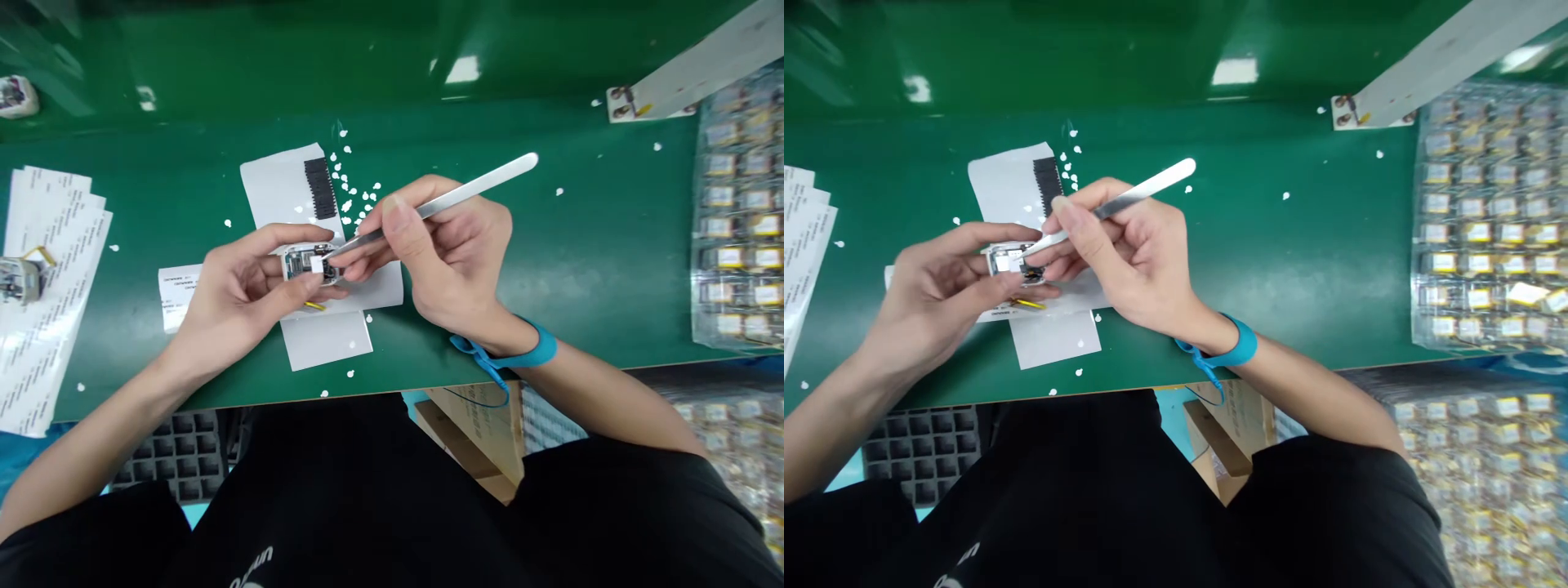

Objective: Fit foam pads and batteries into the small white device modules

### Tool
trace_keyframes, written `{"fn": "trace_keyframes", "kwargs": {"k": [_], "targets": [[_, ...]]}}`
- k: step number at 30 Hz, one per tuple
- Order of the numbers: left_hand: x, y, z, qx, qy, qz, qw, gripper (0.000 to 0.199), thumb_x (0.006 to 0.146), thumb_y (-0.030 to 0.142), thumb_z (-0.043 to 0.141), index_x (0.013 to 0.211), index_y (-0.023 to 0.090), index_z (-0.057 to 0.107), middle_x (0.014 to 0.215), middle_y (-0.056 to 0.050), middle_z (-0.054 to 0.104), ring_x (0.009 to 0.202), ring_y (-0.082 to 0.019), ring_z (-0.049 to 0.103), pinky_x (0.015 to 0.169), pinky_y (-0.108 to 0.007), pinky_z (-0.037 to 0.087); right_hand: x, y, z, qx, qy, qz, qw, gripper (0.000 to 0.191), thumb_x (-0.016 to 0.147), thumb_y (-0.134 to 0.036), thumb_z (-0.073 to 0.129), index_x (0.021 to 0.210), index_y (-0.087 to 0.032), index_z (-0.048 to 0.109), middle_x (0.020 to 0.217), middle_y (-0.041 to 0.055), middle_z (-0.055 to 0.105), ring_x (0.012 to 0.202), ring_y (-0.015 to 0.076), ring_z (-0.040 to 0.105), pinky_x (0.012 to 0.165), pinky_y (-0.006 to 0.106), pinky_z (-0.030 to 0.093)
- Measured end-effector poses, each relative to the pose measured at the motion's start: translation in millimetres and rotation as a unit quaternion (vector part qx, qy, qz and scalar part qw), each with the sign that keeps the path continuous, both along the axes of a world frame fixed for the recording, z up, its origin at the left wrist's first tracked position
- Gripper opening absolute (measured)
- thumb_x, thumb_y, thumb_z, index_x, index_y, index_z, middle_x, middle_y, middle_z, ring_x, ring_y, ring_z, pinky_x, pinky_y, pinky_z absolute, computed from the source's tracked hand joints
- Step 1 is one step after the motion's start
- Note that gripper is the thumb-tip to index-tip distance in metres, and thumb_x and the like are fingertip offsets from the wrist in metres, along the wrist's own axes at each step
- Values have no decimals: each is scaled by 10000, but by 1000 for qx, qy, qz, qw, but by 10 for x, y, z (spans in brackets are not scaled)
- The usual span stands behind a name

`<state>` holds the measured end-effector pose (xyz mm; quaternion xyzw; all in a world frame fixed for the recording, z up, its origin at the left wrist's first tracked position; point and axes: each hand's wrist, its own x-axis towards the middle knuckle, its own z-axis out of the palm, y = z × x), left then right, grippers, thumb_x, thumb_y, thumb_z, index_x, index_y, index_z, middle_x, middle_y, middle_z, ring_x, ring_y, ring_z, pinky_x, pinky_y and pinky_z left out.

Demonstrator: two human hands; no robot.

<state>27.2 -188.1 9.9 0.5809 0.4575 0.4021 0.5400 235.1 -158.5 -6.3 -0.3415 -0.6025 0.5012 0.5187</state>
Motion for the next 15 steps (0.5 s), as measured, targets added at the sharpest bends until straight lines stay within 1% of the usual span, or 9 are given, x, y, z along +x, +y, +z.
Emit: {"fn": "trace_keyframes", "kwargs": {"k": [1,3,6,8,10,12,15], "targets": [[12,7,-7,-23,-15,-11,1000,339,937,225,824,1270,219,763,970,-37,818,840,-231,834,759,-330,745,-5,-1,5,1,16,11,1000,198,1043,-354,682,901,-220,710,826,11,845,642,174,806,562,273,690],[29,-4,-15,-13,-24,-4,1000,399,902,194,848,1291,233,764,1049,-46,825,930,-244,836,844,-341,742,-5,-13,16,-10,6,22,1000,231,1040,-388,690,895,-211,720,800,3,837,645,173,808,577,270,701],[49,-42,6,4,-16,3,1000,405,902,153,835,1290,247,769,1080,-37,830,957,-234,834,869,-340,738,3,-46,27,-18,-65,7,998,240,1070,-405,632,946,-217,716,846,19,835,697,189,819,595,288,707],[67,-60,34,-4,-15,-5,1000,395,912,155,830,1290,250,766,1084,-35,834,968,-242,835,884,-358,739,4,-63,35,-3,-111,2,994,253,1104,-395,564,985,-220,702,904,34,835,746,189,823,616,285,705],[86,-69,58,-15,-19,-9,1000,381,924,171,830,1289,254,763,1083,-35,835,972,-253,836,889,-377,742,3,-68,47,24,-122,-4,992,269,1115,-380,542,966,-212,692,951,43,829,743,178,817,601,271,691],[105,-74,70,-15,-27,-6,1000,375,928,169,826,1287,258,762,1073,-30,836,974,-254,837,896,-385,743,5,-64,61,40,-116,-12,992,257,1107,-350,564,931,-212,689,952,41,828,698,164,804,574,261,676],[121,-80,65,-1,-35,-6,999,395,925,131,812,1298,249,760,1051,-21,836,964,-230,835,891,-351,740,17,-57,76,30,-152,-17,988,241,1115,-345,545,961,-236,695,939,31,839,683,157,798,577,257,676]]}}
